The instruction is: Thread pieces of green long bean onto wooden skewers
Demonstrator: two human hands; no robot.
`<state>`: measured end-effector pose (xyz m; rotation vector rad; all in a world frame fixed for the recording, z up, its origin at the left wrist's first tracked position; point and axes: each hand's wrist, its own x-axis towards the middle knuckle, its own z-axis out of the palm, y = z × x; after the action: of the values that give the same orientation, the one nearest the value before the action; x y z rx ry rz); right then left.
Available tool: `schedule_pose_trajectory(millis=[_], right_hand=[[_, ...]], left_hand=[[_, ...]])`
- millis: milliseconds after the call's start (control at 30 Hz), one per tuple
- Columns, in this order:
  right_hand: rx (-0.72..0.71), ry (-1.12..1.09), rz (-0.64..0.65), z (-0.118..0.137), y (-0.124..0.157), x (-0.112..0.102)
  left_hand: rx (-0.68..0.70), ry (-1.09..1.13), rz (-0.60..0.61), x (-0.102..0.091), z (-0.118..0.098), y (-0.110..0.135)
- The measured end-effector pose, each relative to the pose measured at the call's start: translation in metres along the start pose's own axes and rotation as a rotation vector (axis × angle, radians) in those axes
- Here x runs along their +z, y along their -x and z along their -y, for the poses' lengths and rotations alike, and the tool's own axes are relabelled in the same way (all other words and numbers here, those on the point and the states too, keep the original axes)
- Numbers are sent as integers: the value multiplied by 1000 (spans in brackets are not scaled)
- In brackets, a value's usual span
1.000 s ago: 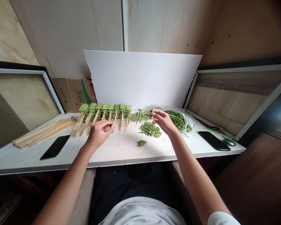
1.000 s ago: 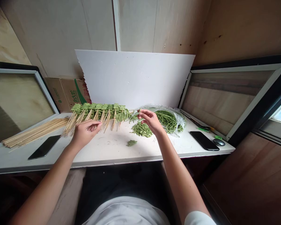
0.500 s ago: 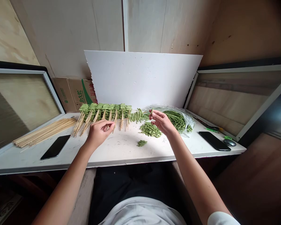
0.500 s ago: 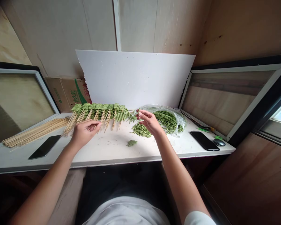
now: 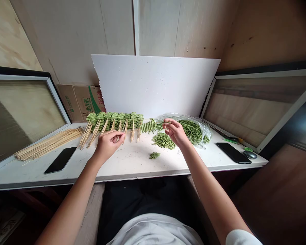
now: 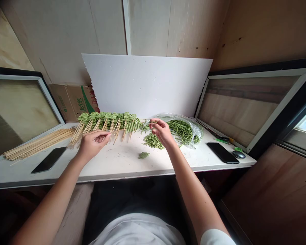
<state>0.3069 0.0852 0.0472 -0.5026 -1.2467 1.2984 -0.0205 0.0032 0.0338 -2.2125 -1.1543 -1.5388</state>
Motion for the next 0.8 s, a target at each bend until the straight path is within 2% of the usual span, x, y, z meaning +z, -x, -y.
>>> schedule_pose_trajectory(millis=[233, 367, 600, 800], right_hand=[[-11, 15, 1, -4, 0, 3], [9, -50, -8, -8, -1, 3], [103, -160, 94, -8, 0, 3], [105, -210, 95, -9, -1, 2]], left_hand=[[-22, 10, 3, 2, 4, 2], [-30, 12, 4, 1, 5, 2], [-30, 11, -2, 1, 4, 2], [-27, 8, -3, 0, 2, 1]])
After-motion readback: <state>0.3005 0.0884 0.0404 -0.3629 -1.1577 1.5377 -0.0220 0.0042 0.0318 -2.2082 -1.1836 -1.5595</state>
